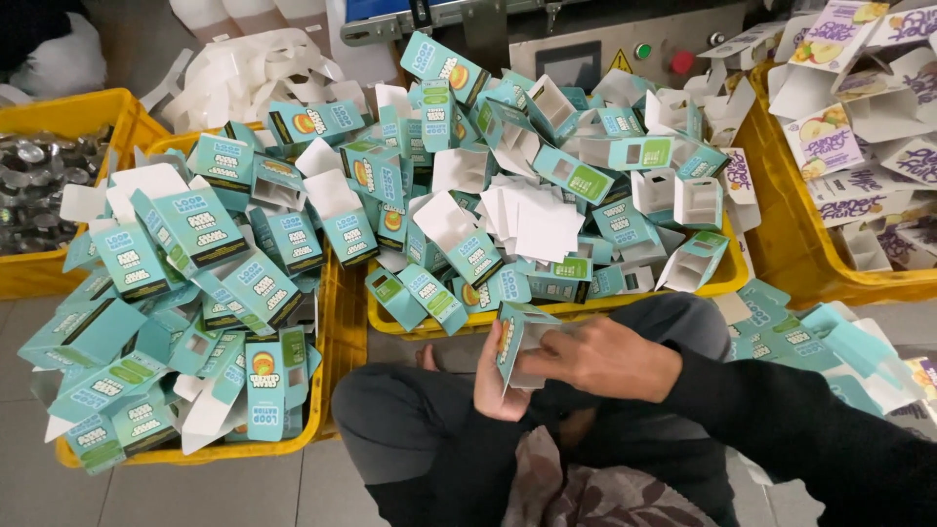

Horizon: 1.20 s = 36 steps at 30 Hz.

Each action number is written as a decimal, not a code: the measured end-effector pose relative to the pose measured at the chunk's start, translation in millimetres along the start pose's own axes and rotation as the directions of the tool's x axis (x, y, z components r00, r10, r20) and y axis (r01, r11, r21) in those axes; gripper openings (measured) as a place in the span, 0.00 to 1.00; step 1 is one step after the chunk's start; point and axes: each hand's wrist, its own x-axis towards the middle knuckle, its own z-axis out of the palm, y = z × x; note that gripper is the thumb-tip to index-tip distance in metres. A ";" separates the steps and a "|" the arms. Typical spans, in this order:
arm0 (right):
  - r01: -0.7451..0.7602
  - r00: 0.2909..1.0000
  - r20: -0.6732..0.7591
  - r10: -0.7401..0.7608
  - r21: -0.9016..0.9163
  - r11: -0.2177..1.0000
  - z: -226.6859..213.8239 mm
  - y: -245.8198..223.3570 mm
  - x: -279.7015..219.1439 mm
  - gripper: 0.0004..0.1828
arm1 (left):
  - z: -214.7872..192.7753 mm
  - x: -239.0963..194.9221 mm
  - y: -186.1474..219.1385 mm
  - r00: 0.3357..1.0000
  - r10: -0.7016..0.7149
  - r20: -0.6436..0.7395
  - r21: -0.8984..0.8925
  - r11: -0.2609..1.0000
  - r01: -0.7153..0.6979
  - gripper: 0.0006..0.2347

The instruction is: The person sits on the floor and repeatedly assembles small light-blue cardboard boxes. They pick up flat pieces, fold them into box shapes, and place the finished boxes into a yellow bin. The process is repeated continuously.

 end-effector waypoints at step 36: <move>-0.070 0.979 -0.198 0.048 -0.107 0.992 91.3 -6.0 -57.4 0.18 | -47.9 20.4 -9.4 0.863 0.447 0.234 0.210 0.844 -0.494 0.19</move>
